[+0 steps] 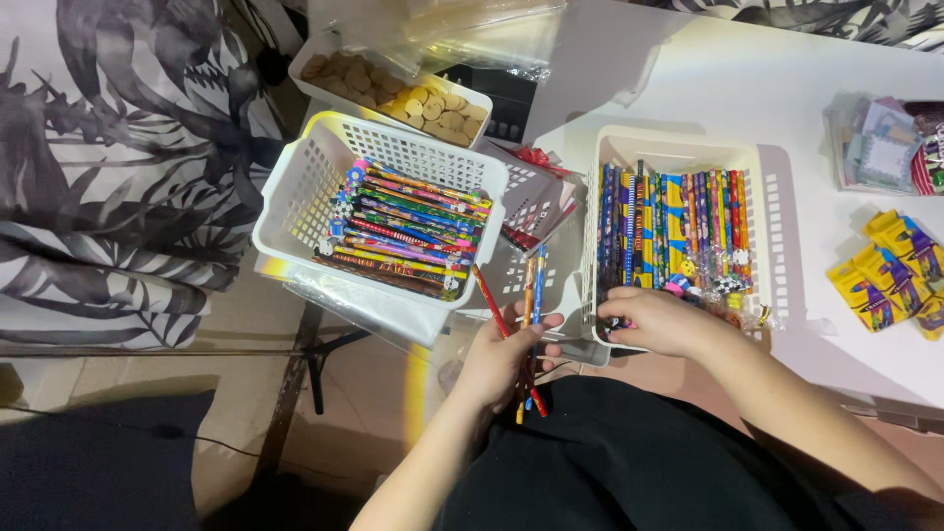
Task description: The person sorts colorful pens with decorative toppers from one white basket into another. They pick up pens one by one or in small groups, briefly inspect them, and place them into the second basket.
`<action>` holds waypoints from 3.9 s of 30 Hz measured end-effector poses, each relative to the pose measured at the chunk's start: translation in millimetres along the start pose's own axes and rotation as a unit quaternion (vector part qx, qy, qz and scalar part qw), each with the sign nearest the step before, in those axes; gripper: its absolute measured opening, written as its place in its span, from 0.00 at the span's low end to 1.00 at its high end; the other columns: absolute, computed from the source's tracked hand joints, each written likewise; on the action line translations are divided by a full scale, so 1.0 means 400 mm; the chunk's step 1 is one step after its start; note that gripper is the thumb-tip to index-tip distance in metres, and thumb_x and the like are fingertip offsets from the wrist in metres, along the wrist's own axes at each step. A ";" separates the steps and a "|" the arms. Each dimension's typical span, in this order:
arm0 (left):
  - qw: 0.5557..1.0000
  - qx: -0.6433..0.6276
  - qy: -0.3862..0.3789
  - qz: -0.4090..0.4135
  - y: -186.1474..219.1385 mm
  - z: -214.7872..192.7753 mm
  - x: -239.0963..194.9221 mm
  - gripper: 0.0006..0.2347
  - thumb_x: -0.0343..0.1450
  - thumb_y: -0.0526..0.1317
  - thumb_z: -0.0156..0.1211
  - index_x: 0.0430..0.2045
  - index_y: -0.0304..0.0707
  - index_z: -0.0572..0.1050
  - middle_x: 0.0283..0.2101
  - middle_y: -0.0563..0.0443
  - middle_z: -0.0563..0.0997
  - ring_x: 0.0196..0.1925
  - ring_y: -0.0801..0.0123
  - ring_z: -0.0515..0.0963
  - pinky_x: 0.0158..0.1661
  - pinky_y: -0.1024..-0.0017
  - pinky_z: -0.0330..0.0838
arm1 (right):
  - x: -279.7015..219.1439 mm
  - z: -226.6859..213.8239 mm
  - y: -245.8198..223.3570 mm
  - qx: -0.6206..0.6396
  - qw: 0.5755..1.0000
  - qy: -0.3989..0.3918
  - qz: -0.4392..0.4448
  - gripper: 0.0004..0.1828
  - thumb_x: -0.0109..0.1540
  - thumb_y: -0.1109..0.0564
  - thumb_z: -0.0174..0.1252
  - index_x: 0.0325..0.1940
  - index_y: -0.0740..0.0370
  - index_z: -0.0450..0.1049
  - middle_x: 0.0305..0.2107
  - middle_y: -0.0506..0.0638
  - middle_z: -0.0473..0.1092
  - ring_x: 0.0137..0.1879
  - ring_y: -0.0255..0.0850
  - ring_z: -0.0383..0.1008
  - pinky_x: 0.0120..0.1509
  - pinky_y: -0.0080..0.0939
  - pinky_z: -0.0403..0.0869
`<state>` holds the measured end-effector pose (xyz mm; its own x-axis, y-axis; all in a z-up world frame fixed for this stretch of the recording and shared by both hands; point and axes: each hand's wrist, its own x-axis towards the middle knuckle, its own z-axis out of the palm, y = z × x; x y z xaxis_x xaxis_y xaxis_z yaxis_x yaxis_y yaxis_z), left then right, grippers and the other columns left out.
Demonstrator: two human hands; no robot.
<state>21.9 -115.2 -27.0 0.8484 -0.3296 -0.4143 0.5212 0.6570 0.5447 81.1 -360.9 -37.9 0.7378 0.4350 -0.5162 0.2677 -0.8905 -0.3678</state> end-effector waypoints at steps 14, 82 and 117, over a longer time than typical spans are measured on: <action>0.999 0.027 0.044 0.016 -0.057 -0.007 -0.023 0.12 0.67 0.30 0.52 0.44 0.27 0.68 0.35 0.35 0.78 0.23 0.62 0.80 0.20 0.75 0.77 | 0.000 -0.038 -0.022 0.139 0.988 0.066 -0.004 0.11 0.41 0.55 0.64 0.26 0.51 0.73 0.15 0.42 0.69 0.24 0.36 0.71 0.30 0.35 0.67; 0.789 0.594 0.039 0.153 0.201 -0.021 -0.171 0.03 0.64 0.37 0.53 0.25 0.47 0.75 0.28 0.53 0.80 0.32 0.66 0.78 0.33 0.73 0.66 | 0.076 -0.232 -0.278 0.306 0.947 -0.013 -0.098 0.04 0.53 0.62 0.61 0.27 0.67 0.78 0.16 0.46 0.67 0.23 0.33 0.61 0.29 0.34 0.60; 0.934 -0.020 0.216 0.284 0.270 -0.243 -0.245 0.18 0.70 0.33 0.46 0.55 0.27 0.60 0.39 0.37 0.79 0.14 0.76 0.70 0.11 0.85 0.64 | 0.549 -0.208 -0.691 -0.094 0.951 0.234 -0.180 0.26 0.52 0.45 0.62 0.54 0.43 0.70 0.34 0.49 0.72 0.47 0.46 0.73 0.53 0.47 0.70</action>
<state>-14.1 54.0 1.5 0.8661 0.3780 -0.3271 -0.0122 0.6702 0.7421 220.9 -30.4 14.8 0.7602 0.6488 0.0336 0.6290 -0.7220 -0.2881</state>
